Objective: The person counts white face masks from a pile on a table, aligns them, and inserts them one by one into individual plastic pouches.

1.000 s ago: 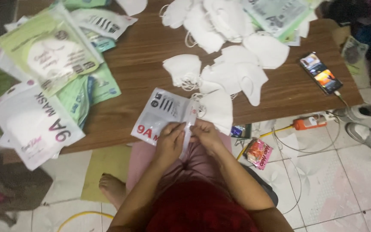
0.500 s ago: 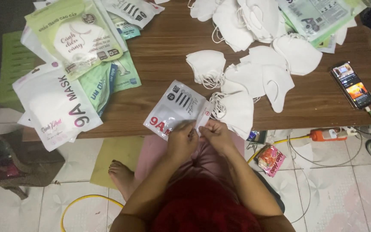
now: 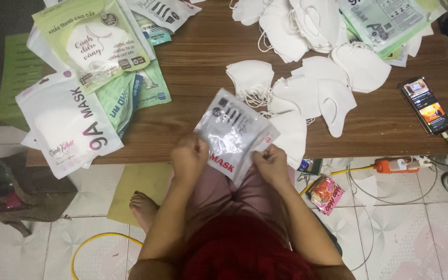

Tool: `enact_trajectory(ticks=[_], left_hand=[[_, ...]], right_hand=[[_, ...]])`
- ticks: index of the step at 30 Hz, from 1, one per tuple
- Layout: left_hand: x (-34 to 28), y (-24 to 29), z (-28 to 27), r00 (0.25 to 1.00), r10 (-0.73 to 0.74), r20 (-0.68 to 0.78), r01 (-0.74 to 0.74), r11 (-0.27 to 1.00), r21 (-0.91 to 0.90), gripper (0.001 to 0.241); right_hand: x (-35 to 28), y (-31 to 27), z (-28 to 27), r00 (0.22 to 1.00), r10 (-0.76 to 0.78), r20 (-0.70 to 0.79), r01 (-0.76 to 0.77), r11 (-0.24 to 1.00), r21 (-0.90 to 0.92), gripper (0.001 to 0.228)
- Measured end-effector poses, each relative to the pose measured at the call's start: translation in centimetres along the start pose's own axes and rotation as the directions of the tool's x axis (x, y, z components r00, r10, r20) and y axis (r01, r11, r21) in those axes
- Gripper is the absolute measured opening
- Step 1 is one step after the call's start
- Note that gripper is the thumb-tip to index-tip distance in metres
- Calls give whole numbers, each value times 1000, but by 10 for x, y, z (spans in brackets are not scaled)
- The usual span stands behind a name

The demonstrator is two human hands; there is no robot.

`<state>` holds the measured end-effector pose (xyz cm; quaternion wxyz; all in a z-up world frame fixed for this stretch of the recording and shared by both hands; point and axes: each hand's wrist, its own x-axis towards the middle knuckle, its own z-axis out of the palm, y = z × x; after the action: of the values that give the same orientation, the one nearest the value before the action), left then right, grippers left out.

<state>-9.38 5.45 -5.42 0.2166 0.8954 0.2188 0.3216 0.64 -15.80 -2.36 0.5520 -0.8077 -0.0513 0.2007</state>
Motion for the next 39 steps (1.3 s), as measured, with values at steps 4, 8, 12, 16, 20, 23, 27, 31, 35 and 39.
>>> enact_trajectory(ticks=[4,8,12,16,20,23,27,31,35,39], left_hand=[[0,54,-14,998,6,61,19,916,-400,9],[-14,64,-5,954,50,295,121,836,-535,18],[-24,56,6,924,30,380,197,816,-543,13],[-21,69,-4,927,69,370,86,918,-387,14],[-25,44,5,969,115,217,-86,987,-139,16],[-15,23,-8,993,111,43,-114,989,90,17],[-6,33,-19,965,226,-135,-195,957,214,21],[-10,78,-31,960,280,5,-274,935,225,12],[-10,96,-39,927,372,48,-374,906,196,10],[-11,102,-38,906,424,4,-420,896,144,8]], right_hand=[[4,11,3,995,-36,96,32,999,42,7],[2,25,10,962,-169,216,124,971,204,8],[-1,27,9,944,-219,247,153,953,262,23],[4,54,18,955,-224,194,188,964,187,18],[0,44,17,960,-268,80,268,963,7,12],[6,50,10,954,-300,15,300,948,-111,9],[16,65,16,961,-276,7,273,946,-173,13],[-11,4,8,941,-339,18,326,889,-322,18],[-15,17,8,709,-702,-60,562,615,-552,21],[-6,1,6,573,-800,-178,679,585,-444,42]])
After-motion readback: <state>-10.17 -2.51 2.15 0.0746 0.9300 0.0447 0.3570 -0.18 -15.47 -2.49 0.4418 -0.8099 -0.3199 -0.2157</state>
